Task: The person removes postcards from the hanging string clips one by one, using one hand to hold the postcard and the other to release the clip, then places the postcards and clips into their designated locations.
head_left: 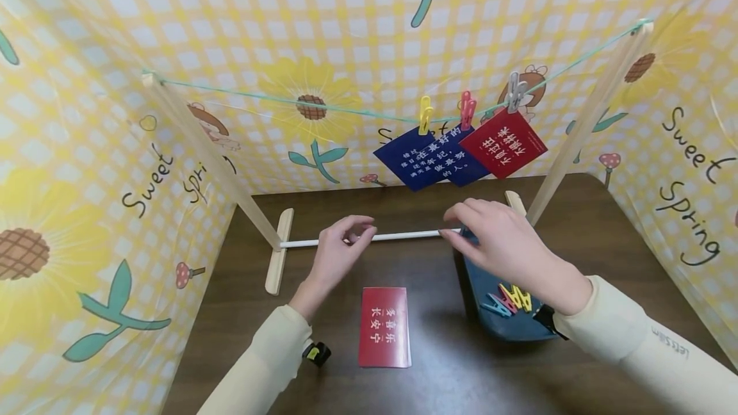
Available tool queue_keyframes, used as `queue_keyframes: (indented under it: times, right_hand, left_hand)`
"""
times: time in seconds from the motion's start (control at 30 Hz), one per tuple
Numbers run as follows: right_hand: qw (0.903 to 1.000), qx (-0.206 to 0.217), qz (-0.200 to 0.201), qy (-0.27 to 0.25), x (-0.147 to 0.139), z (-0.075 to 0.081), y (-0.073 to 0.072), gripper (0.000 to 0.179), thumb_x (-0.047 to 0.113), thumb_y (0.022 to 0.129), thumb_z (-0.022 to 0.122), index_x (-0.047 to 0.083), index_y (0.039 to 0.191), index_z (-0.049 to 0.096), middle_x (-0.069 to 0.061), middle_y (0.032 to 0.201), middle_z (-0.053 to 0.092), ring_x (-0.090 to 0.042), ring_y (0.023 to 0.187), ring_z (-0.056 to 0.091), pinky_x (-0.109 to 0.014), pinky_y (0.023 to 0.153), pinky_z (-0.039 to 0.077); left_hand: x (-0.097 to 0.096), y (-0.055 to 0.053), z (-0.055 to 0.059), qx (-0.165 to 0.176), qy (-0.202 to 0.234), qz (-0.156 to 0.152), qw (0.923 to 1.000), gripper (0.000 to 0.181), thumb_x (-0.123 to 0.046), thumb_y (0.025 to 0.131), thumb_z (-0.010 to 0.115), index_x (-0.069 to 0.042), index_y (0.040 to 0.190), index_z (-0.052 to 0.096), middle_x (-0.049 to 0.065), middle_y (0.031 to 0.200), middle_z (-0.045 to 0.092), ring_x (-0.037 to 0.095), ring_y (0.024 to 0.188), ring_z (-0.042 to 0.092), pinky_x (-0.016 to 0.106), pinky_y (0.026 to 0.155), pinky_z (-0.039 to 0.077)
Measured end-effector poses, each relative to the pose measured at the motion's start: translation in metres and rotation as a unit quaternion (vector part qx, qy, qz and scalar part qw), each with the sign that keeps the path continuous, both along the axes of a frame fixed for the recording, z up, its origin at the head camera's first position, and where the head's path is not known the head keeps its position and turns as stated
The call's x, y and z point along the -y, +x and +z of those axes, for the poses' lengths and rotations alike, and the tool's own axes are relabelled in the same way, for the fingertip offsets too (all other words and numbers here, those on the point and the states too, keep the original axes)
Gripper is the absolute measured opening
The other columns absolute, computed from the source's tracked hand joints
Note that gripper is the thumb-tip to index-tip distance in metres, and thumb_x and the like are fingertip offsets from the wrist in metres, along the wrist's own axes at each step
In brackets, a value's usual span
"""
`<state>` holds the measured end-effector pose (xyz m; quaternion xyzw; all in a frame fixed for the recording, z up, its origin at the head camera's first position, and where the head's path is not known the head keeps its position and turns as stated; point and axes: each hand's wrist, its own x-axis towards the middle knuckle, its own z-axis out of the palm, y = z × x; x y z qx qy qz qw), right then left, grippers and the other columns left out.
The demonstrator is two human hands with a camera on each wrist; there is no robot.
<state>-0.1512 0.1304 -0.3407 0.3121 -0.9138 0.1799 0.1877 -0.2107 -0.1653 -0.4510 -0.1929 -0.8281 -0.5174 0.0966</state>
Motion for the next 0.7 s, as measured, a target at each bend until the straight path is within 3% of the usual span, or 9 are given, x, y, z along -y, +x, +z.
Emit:
queue_keyframes:
  times: [0.2,0.43,0.7]
  right_hand:
    - [0.999,-0.044,0.008,0.006,0.001,0.019,-0.001,0.027,0.022,0.086,0.087,0.009,0.105,0.072,-0.006,0.093,0.075,-0.021,0.078,0.071,-0.036,0.066,0.059]
    - [0.9942,-0.107,0.016,0.0,0.003,0.049,-0.012,0.026,0.02,0.086,0.087,0.008,0.104,0.072,-0.008,0.09,0.073,-0.023,0.071,0.066,-0.037,0.06,0.057]
    - [0.9908,-0.134,0.018,0.0,0.002,0.074,-0.025,0.026,0.019,0.086,0.087,0.006,0.105,0.072,-0.011,0.09,0.073,-0.027,0.072,0.067,-0.041,0.061,0.055]
  left_hand:
    - [-0.005,-0.015,0.011,0.011,0.036,0.002,0.9993,0.02,-0.018,0.098,0.076,-0.01,0.116,0.076,0.005,0.102,0.077,0.017,0.062,0.066,0.023,0.053,0.047]
    - [-0.015,-0.035,0.019,0.026,0.08,0.016,0.9963,0.022,-0.02,0.098,0.076,-0.01,0.117,0.076,0.008,0.108,0.078,0.036,0.06,0.068,0.022,0.049,0.047]
    - [-0.03,-0.051,0.023,0.036,0.107,0.013,0.9935,0.025,-0.021,0.096,0.077,-0.007,0.118,0.076,0.011,0.109,0.077,0.033,0.056,0.065,0.022,0.05,0.048]
